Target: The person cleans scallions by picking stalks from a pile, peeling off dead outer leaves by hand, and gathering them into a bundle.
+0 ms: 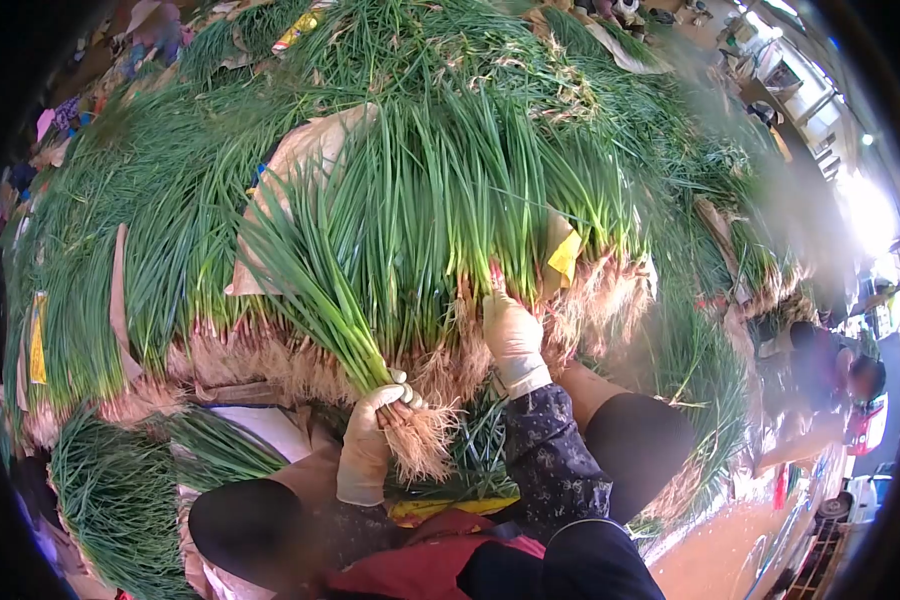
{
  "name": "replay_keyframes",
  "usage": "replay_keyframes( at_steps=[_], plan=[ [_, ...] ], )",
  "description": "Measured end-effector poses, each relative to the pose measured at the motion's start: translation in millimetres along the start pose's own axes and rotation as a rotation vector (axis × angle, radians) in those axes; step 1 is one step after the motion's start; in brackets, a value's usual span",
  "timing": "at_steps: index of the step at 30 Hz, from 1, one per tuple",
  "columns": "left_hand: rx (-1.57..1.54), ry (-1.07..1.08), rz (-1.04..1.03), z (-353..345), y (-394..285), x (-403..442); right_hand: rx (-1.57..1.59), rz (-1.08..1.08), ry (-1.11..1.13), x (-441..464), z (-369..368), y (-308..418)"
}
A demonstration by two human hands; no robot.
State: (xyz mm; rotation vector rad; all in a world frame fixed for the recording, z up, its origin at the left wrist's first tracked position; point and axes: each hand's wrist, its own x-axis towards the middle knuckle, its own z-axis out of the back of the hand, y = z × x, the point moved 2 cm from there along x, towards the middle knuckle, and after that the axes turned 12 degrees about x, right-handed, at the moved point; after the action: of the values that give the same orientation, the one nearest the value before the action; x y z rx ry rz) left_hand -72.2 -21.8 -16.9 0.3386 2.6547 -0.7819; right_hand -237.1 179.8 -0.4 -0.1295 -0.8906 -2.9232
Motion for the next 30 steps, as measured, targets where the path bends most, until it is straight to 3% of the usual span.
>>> replay_keyframes(
  at_steps=[2,4,6,8,10,13,16,17,18,19,21,22,25,26,27,29,30],
  plan=[
    [0.044,0.024,0.073,10.0,6.3,1.9,-0.038,0.14,-0.189,-1.9,23.8,6.9],
    [0.109,-0.031,0.073,-0.1,8.5,2.1,0.083,0.15,-0.323,-19.6,50.6,35.4],
    [0.161,-0.043,0.074,-13.5,13.4,-0.5,0.275,0.324,-0.217,-53.1,45.2,45.9],
    [0.188,0.016,0.112,-32.0,9.4,-5.3,0.336,0.541,0.197,-89.4,26.3,59.3],
    [0.24,-0.065,0.108,-41.4,9.2,-9.6,0.86,-0.038,0.398,-106.6,14.7,60.0],
    [0.296,-0.077,0.099,-30.3,20.2,-3.9,1.21,-0.385,0.551,-95.1,9.0,54.2],
    [0.215,-0.075,0.117,-45.9,15.9,-17.4,1.294,-0.655,0.643,-74.3,2.9,55.9],
    [0.2,-0.062,0.149,-23.4,23.9,-15.2,1.266,-0.656,0.565,-75.8,8.2,65.0],
    [0.228,-0.071,0.179,-15.3,26.1,-14.7,1.423,-0.374,0.469,-76.3,-26.5,50.2],
    [0.257,-0.079,0.208,-10.3,27.5,-14.5,0.797,0.159,0.357,-78.8,-46.7,27.0],
    [0.388,-0.097,0.208,-24.1,22.4,-18.5,0.231,0.518,0.16,-77.8,-46.8,10.1],
    [0.293,-0.04,0.219,-29.4,25.4,-18.6,0.325,0.404,0.106,-72.9,-43.1,-3.1],
    [0.045,0.153,0.219,-37.2,28.0,-18.3,0.102,0.12,0.107,-72.6,16.7,-25.5],
    [0.047,0.158,0.177,-34.0,22.8,-14.7,-0.335,-0.005,0.747,-77.7,13.7,-36.3],
    [0.043,0.163,0.135,-32.7,16.5,-10.7,-0.621,0.3,0.956,-103.2,26.3,-29.8],
    [-0.062,0.202,0.076,-40.3,6.9,-3.3,-0.475,0.17,1.196,-89.7,71.9,-8.4],
    [-0.09,0.254,0.06,-41.6,7.4,0.9,-0.44,0.052,1.05,-72.0,67.0,-1.4]
  ],
)
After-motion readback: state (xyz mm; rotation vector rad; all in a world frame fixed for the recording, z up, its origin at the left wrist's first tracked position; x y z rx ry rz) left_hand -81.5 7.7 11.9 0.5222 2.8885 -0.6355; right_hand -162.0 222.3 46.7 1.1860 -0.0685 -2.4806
